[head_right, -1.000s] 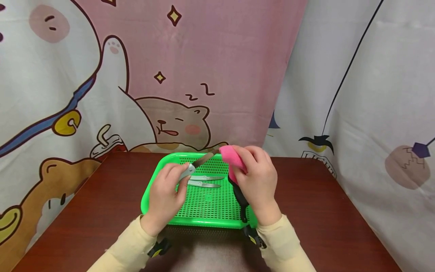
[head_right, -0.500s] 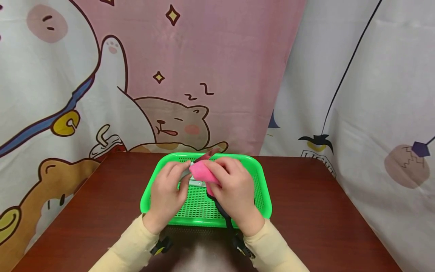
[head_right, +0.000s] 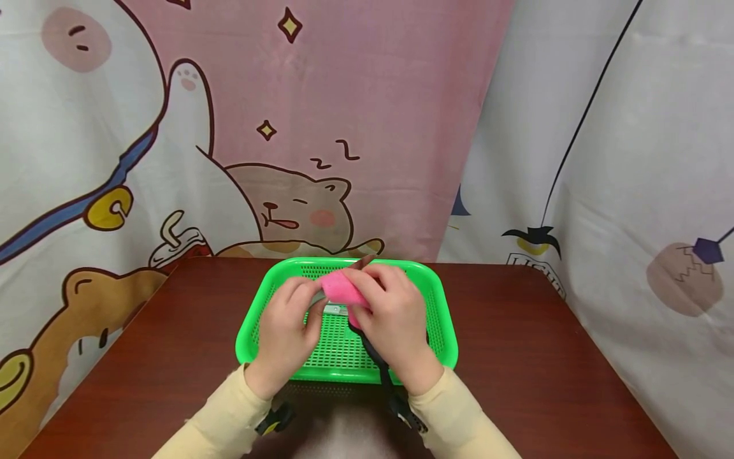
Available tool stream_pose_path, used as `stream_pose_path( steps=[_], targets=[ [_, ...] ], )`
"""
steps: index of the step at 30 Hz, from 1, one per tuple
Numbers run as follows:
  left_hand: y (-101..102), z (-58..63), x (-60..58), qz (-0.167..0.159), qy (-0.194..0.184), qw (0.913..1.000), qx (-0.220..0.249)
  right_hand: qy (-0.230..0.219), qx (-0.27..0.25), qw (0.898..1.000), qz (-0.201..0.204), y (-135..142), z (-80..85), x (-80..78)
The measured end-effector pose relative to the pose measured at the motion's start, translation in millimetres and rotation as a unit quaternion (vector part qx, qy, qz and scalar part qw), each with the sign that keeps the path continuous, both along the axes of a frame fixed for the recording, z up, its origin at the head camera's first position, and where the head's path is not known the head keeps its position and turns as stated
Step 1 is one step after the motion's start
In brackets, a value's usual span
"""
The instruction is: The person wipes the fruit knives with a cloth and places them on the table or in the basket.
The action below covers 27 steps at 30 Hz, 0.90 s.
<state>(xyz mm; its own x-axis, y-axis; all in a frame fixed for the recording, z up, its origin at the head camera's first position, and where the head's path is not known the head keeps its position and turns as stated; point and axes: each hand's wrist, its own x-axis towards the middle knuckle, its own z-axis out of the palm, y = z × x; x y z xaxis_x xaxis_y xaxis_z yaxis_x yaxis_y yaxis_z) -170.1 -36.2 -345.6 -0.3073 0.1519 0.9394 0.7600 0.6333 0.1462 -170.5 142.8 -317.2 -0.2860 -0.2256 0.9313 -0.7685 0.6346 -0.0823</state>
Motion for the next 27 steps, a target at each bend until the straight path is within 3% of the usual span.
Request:
stream_pose_path(
  steps=[8,27],
  targets=[
    [-1.9,-1.3,-0.3,-0.008,0.013,0.9999,0.006,-0.013,-0.016,0.999,-0.047,15.1,3.7,-5.1],
    [-7.4,-4.2,-1.2,-0.013,0.0,0.9999,0.005,-0.038,-0.068,0.994,-0.083,38.7,8.3,-11.0]
  ],
)
